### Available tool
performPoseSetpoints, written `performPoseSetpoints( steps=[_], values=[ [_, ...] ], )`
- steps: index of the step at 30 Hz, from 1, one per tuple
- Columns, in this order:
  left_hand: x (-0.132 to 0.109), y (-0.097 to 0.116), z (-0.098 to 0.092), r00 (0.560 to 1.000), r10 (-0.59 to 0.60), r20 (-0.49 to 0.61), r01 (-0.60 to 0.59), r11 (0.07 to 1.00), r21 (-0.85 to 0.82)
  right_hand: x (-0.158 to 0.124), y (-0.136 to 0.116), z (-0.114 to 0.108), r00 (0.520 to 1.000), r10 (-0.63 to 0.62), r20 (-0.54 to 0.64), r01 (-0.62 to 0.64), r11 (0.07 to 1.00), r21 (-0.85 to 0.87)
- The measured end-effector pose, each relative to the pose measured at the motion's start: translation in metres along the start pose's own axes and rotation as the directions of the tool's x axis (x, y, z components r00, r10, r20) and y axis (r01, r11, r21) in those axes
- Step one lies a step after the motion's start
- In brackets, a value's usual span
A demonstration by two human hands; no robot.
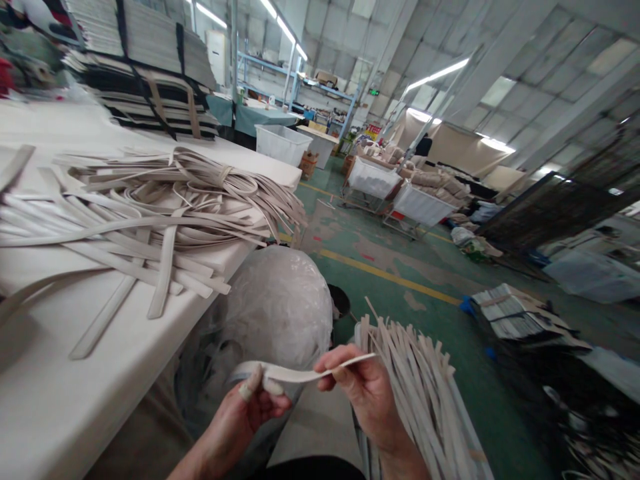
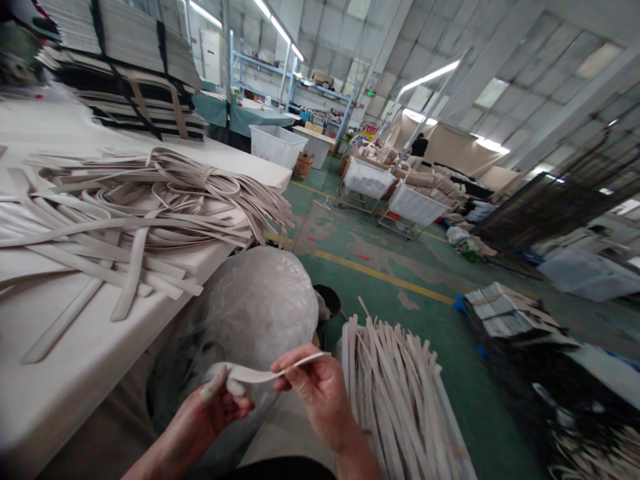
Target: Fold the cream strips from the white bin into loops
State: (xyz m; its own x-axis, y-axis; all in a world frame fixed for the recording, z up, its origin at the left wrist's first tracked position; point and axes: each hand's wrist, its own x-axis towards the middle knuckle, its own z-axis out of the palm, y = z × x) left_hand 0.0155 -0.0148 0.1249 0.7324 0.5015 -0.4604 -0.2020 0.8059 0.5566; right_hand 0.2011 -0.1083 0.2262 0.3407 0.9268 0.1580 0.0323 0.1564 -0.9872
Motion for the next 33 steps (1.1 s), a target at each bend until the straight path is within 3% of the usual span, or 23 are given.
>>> performPoseSetpoints(
  steps=[5,9,15,26,33],
  values=[
    [0.000,-0.001,-0.005,1.000,0.014,0.017,-0.015,1.000,0.016,-0.002,0.005,0.002,0.998,0.059,0.032,-0.057,0.997,-0.059],
    [-0.001,0.001,-0.003,1.000,0.010,-0.001,-0.010,1.000,0.010,-0.002,-0.001,-0.005,1.000,0.011,0.023,-0.009,0.995,-0.096],
    [-0.002,-0.003,-0.001,0.997,0.009,0.081,-0.012,1.000,0.029,-0.001,0.000,0.003,0.995,-0.019,0.099,0.041,0.972,-0.233],
    [-0.013,-0.002,0.011,0.998,-0.023,0.066,0.021,0.999,0.034,0.004,0.019,0.020,0.997,0.023,0.077,-0.003,0.968,-0.249],
    [-0.007,-0.003,0.004,0.997,-0.002,0.073,0.000,1.000,0.031,0.003,0.028,0.024,0.995,0.063,0.084,-0.047,0.983,-0.179]
  ],
)
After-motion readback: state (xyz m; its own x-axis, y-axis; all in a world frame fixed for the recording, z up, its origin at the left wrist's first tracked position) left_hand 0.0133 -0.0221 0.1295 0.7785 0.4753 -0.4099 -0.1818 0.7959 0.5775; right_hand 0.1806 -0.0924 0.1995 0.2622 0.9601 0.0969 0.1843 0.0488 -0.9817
